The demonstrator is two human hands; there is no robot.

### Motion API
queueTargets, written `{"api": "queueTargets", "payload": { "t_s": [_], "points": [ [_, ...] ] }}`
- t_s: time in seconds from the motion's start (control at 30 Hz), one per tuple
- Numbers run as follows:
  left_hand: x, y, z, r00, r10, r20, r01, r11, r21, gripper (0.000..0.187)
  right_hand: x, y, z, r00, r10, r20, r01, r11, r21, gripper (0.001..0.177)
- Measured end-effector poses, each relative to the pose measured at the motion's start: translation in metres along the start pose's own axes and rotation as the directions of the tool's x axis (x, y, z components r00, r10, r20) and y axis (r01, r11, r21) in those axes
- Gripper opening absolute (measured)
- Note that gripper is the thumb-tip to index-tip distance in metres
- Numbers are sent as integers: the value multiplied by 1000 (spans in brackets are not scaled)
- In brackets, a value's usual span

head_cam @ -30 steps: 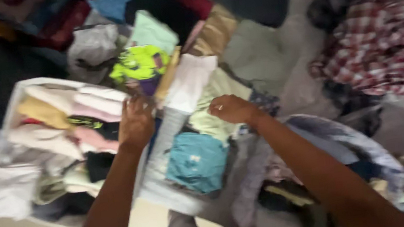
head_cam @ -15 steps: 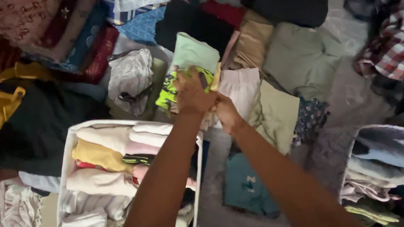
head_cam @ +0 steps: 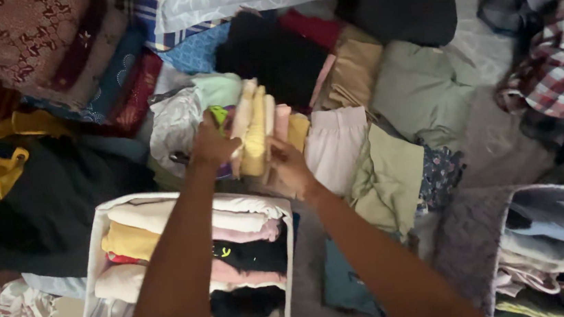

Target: The person folds various garments by hand and places them into fabric storage bins. They handle shirts, shorts, and patterned items, folding each piece and stacking them neatly in the bins.

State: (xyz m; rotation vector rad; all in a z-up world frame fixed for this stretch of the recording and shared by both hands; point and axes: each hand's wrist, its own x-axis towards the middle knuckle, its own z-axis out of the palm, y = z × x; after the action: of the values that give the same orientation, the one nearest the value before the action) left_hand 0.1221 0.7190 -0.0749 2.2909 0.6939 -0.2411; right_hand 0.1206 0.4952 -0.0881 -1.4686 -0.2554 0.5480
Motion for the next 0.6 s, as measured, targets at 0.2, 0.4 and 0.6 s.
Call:
{"api": "queueTargets", "payload": {
  "t_s": [0.2,0.4,0.6],
  "points": [
    [7,-1,-18,1000,-26,12,28,992,-125,120,16,25,29,956,-292,-16,268,895,-356,51],
    [-23,64,-8,996,-18,-86,32,985,172,132,28,43,7,958,89,-273,-139,976,-169,41],
    [-11,29,-35,978,179,-111,-183,983,-29,130,39,35,-18,889,335,-312,-397,903,-163,54]
  ]
}}
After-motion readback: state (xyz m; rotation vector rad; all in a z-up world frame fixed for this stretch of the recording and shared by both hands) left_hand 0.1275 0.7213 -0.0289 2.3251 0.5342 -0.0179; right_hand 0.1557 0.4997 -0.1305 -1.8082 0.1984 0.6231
